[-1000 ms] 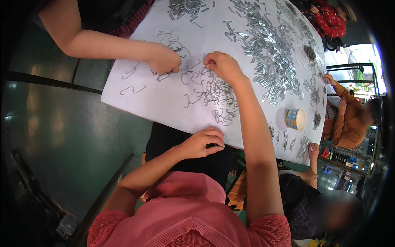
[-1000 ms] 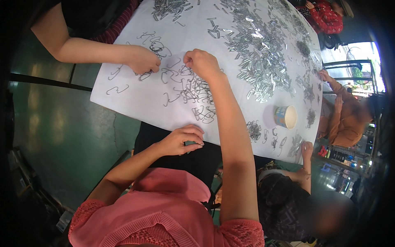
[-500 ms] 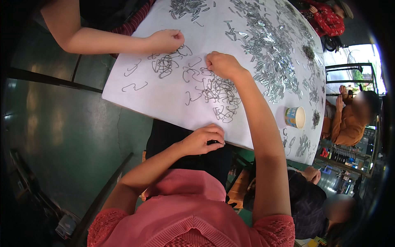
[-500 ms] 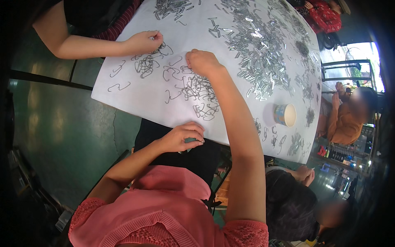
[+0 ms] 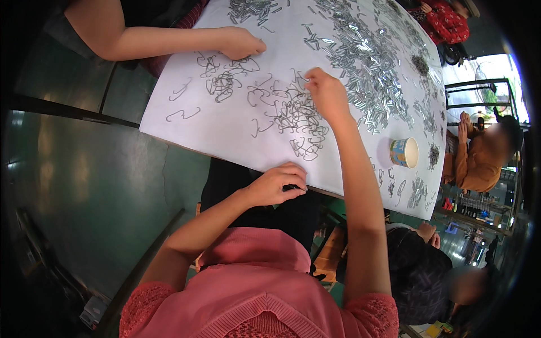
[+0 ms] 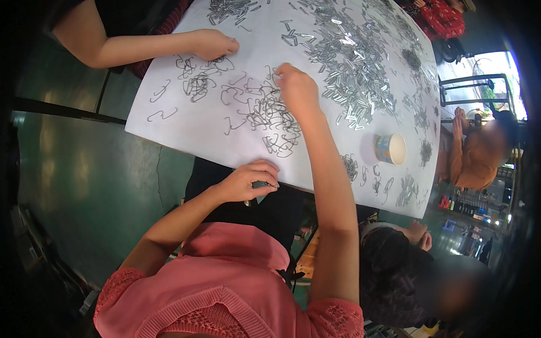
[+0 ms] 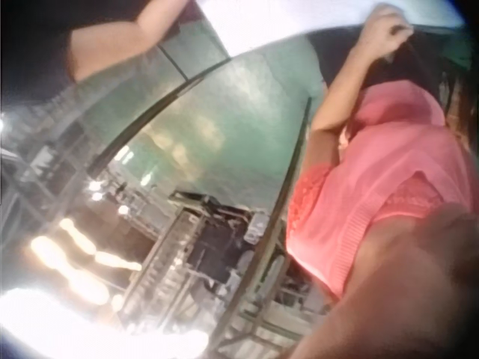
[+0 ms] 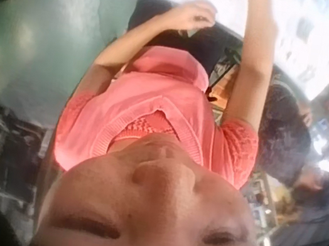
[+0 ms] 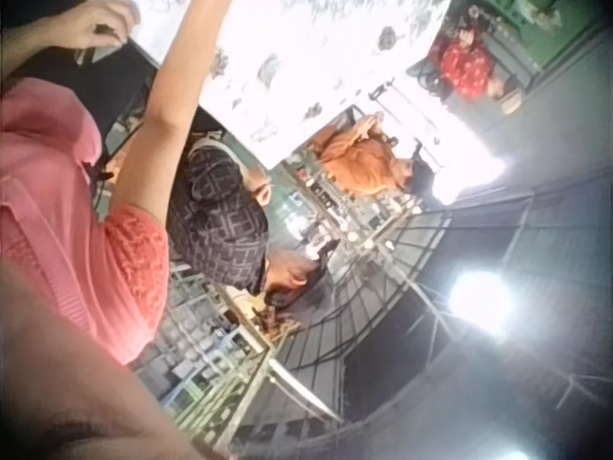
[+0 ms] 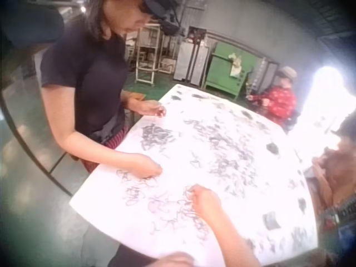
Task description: The person sits at a table and repeatedly picks up small metal paperclips, linking them together by hand to form a chain. They occasionally place the growing chain onto a nearby metal rack. The task involves repetitive manual manipulation of the clips without the use of tools.
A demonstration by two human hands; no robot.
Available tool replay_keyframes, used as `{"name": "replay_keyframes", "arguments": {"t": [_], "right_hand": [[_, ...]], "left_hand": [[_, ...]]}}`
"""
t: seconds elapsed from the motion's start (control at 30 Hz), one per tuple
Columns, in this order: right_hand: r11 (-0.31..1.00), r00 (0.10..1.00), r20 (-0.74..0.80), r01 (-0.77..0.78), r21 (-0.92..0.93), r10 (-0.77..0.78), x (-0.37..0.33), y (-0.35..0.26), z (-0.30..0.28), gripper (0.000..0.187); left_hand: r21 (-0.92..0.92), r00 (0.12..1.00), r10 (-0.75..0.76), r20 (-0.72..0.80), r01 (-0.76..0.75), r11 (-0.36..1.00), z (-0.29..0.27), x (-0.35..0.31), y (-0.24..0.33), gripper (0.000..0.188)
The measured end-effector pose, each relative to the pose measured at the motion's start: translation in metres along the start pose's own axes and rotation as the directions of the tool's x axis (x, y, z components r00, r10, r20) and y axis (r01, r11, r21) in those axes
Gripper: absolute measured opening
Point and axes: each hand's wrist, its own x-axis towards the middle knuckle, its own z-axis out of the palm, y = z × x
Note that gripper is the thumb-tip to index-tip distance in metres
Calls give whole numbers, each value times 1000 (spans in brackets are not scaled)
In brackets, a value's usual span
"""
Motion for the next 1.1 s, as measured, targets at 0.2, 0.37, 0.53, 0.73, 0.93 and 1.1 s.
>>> {"name": "replay_keyframes", "arguments": {"t": [0.2,0.37,0.53,0.73,0.93,1.1], "right_hand": [[776,778,-208,-483,405,593,-127,70,-44,15],[713,675,-247,-691,116,695,-208,99,-71,14],[899,820,-369,-414,144,437,-164,72,-45,14],[950,964,-66,-239,200,256,-34,15,20,12],[941,923,187,-318,-118,336,13,2,32,15],[933,957,189,-150,-328,221,16,3,44,15]], "left_hand": [[-14,1000,-19,-9,19,1000,0,-1,2,10],[-15,1000,9,24,-8,1000,-1,0,0,10],[5,998,54,18,-54,999,-1,1,0,9],[5,999,-36,21,36,999,-2,0,1,12],[-49,1000,-25,-5,24,998,0,-2,1,10],[-31,1000,28,8,-28,999,0,-2,-2,10]]}}
